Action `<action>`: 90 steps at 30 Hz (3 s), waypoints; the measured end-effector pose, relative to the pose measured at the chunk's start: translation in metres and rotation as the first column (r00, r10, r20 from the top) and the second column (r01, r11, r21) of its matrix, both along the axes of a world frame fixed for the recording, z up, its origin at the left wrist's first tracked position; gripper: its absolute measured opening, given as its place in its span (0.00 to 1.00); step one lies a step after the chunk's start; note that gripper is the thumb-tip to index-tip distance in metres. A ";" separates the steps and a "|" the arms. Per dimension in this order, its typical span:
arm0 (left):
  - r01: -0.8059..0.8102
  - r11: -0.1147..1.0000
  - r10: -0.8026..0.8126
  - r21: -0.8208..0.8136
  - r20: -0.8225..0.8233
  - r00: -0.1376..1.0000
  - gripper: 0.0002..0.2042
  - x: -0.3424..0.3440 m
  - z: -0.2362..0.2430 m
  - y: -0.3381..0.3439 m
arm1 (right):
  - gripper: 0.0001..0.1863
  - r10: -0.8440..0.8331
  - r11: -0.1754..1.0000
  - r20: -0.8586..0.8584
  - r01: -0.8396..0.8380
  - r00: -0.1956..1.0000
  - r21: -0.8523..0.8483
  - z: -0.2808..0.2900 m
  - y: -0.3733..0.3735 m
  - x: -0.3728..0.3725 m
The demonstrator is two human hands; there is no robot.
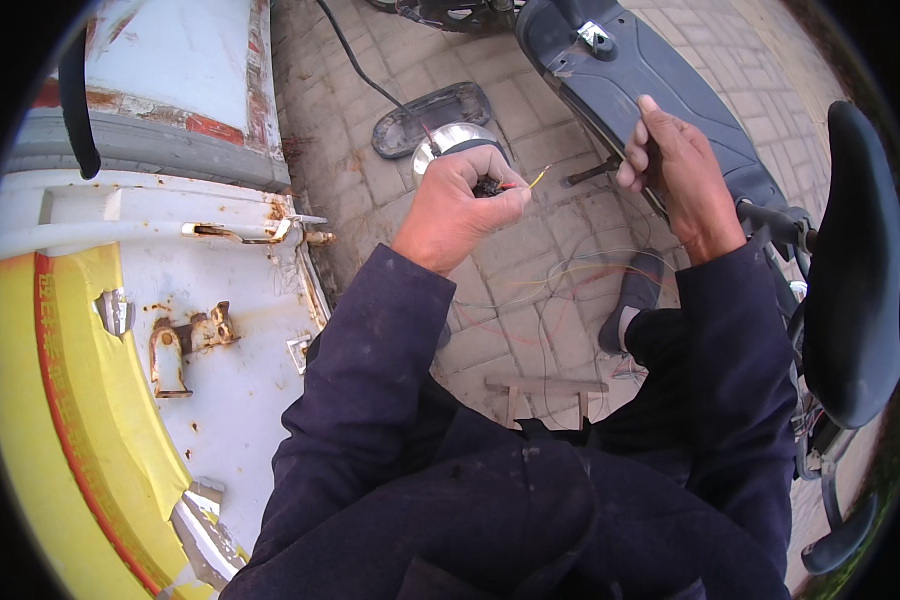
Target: The person uses a screwdriver to open a small black electrical component and then strips and twists multiple colored wires by hand. They connect the wires to the component and the scooter's wiring harness, working on the scooter's electrical system.
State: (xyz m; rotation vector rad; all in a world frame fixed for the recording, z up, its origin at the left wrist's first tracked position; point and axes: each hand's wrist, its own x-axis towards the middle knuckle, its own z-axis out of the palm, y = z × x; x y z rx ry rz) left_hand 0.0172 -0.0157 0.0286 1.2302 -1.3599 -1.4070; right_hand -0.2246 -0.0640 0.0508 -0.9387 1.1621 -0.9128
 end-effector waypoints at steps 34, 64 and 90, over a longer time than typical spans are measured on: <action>0.015 1.000 -0.016 0.008 0.079 0.997 0.05 -0.004 0.003 0.000 | 0.07 0.236 0.967 0.026 -0.233 0.971 -0.105 -0.021 0.028 0.041; -0.016 1.000 0.015 -0.006 -0.105 0.994 0.15 -0.005 -0.002 -0.001 | 0.10 0.030 0.988 0.186 -0.001 0.982 -0.154 -0.025 0.025 0.048; -0.053 0.997 0.041 -0.046 -0.236 0.971 0.10 -0.004 -0.006 -0.005 | 0.07 0.109 0.931 -0.113 -0.141 0.988 -0.337 -0.008 0.027 0.039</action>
